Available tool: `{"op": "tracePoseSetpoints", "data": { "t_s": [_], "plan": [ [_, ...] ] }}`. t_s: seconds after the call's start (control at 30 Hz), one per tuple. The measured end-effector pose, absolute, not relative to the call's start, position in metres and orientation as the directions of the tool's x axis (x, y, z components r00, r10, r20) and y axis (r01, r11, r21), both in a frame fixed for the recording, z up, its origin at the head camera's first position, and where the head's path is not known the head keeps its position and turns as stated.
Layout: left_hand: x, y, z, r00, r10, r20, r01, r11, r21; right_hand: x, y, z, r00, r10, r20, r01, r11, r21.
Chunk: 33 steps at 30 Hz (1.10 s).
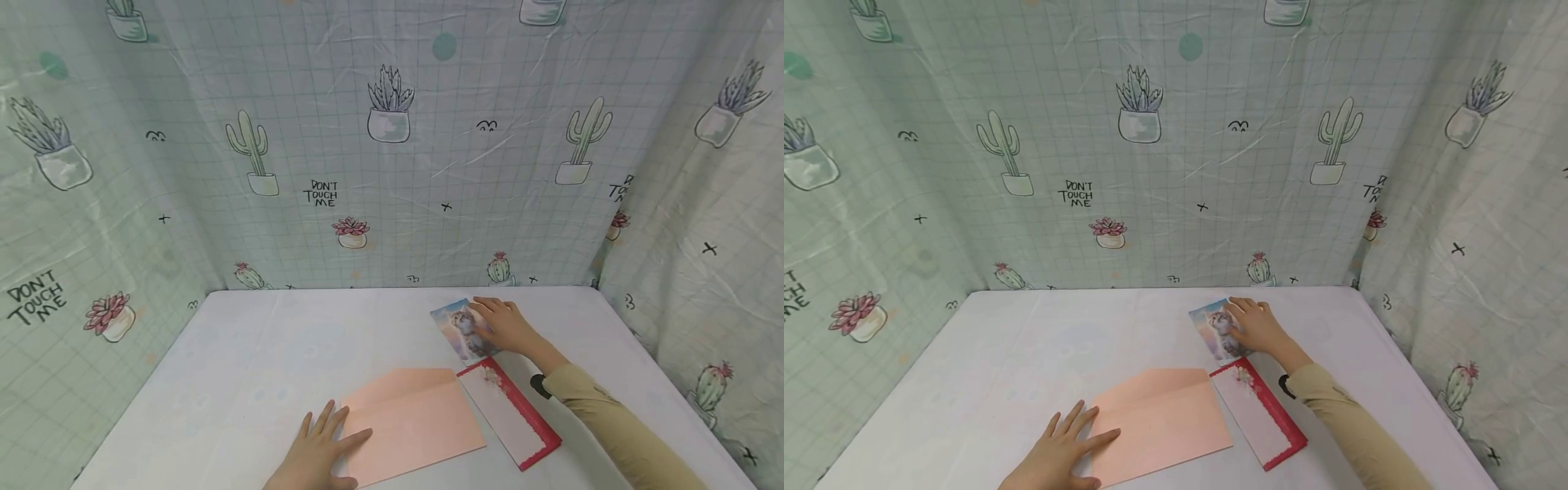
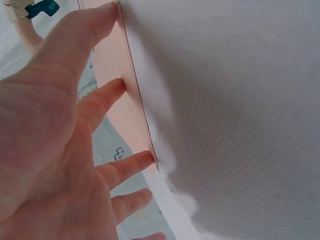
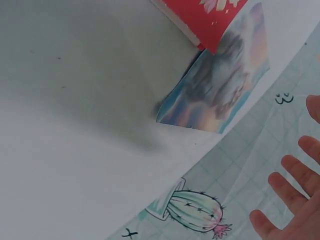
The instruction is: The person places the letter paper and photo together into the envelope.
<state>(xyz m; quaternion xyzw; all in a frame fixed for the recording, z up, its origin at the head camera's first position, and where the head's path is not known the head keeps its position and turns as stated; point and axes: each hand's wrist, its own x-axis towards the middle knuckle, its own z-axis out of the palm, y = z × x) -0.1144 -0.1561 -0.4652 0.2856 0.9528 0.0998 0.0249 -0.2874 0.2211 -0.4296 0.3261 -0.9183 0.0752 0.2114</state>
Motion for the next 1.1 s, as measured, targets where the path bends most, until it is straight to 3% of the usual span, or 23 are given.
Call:
{"op": "tracePoseSetpoints", "data": {
  "t_s": [0.17, 0.43, 0.73, 1.1],
  "plan": [
    [-0.114, -0.156, -0.465, -0.832, 0.554, 0.015, 0.544, 0.812, 0.212, -0.3, 0.215, -0.432, -0.77, -0.538, 0.343, -0.561, 0.827, 0.04],
    [-0.113, -0.156, -0.467, -0.826, 0.562, 0.041, 0.558, 0.806, 0.196, -0.317, 0.209, -0.441, -0.836, -0.492, 0.244, -0.487, 0.869, 0.086],
    [-0.114, -0.157, -0.467, -0.823, 0.566, 0.05, 0.564, 0.802, 0.197, -0.328, 0.207, -0.451, -0.9, -0.405, 0.16, -0.402, 0.914, 0.052],
    [-0.113, -0.156, -0.464, -0.838, 0.546, 0.004, 0.533, 0.818, 0.217, -0.334, 0.197, -0.462, -0.898, -0.421, 0.125, -0.411, 0.906, 0.098]
  ]
}}
